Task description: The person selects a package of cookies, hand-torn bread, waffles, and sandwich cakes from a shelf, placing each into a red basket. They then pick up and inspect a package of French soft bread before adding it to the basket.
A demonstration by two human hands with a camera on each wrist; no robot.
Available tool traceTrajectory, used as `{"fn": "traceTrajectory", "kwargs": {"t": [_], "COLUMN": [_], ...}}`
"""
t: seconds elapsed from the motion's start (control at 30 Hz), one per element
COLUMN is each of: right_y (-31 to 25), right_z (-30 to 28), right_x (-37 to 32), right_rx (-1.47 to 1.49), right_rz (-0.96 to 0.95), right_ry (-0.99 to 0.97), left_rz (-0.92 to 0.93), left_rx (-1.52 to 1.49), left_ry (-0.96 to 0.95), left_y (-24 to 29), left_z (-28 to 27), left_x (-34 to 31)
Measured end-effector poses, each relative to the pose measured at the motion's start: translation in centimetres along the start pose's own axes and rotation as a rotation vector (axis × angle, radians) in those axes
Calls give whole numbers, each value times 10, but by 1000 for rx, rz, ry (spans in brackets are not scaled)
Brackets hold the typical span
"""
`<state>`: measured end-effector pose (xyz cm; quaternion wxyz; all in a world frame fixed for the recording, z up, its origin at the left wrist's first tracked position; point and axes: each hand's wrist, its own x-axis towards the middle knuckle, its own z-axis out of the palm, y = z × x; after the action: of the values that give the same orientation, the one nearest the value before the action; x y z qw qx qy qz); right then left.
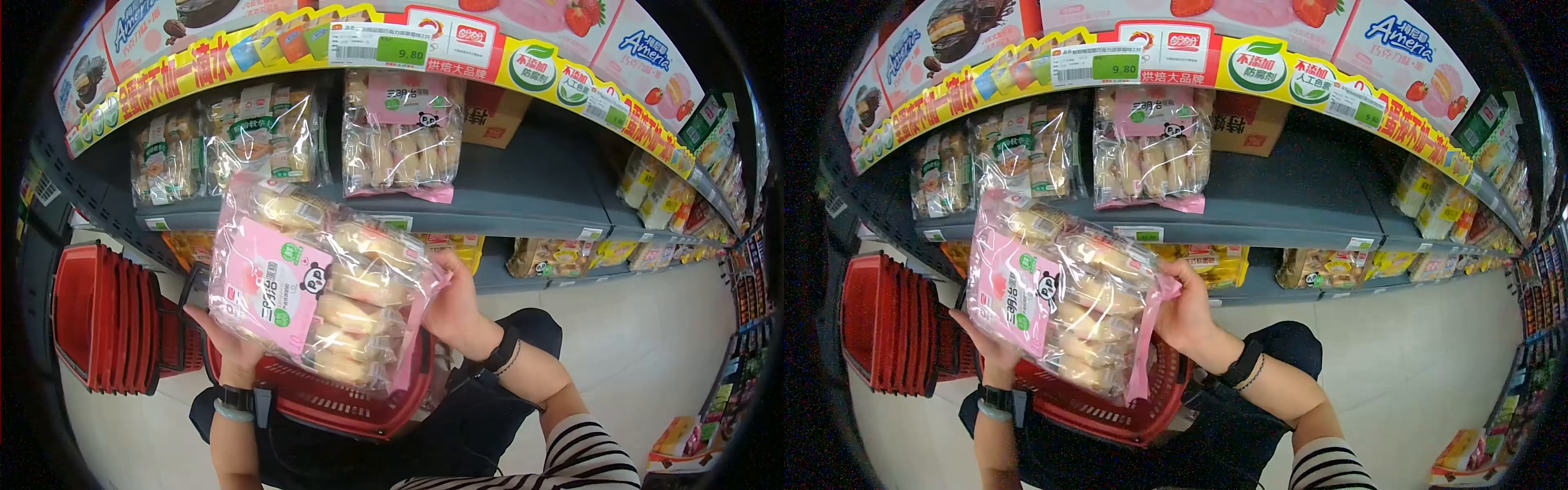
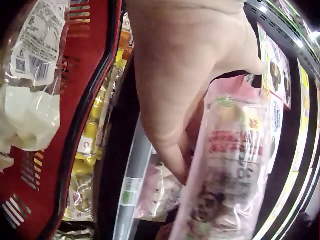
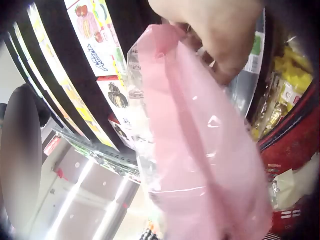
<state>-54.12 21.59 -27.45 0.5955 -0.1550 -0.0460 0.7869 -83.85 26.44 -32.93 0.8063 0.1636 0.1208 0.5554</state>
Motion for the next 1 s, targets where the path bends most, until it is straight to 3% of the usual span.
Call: {"fn": "traceTrajectory", "kwargs": {"t": [0.03,0.07,0.2,0.23,0.27,0.3,0.4,0.5,0.57,0.6,0.67,0.7,0.77,0.83,0.9,0.93,1.0], "right_y": [5,7,20,24,28,31,33,34,31,28,21,22,25,27,35,34,35], "right_z": [6,5,-10,-13,-14,-13,-12,-19,-11,-7,1,3,4,0,3,4,1], "right_x": [2,5,17,19,22,25,30,33,33,32,32,31,30,29,24,22,22], "right_rx": [-82,-85,-83,-28,-17,-20,-79,-89,-74,-74,-276,-277,-668,-637,-1050,-989,-945], "right_rz": [-88,-88,-138,-115,-118,-118,-70,28,66,68,182,183,92,197,79,139,144], "right_ry": [203,202,99,53,140,142,161,104,-100,-101,-179,-181,-258,-232,-262,-207,-201], "left_rz": [55,33,4,-42,-89,-89,-103,6,34,48,67,70,7,-6,-92,-71,-78], "left_rx": [-89,-70,70,186,302,299,190,276,344,340,374,374,444,436,517,481,476], "left_ry": [56,-149,-196,-153,-109,-109,121,125,126,140,191,190,150,134,199,121,148], "left_y": [1,0,-10,-15,-18,-20,-16,-1,8,11,12,12,10,3,-3,-6,-8], "left_z": [4,1,-5,-14,-20,-18,-10,-8,-16,-18,-16,-15,-16,-24,-31,-27,-27], "left_x": [0,0,-4,-7,-9,-9,-10,-12,-13,-15,-19,-20,-24,-27,-29,-26,-25]}}
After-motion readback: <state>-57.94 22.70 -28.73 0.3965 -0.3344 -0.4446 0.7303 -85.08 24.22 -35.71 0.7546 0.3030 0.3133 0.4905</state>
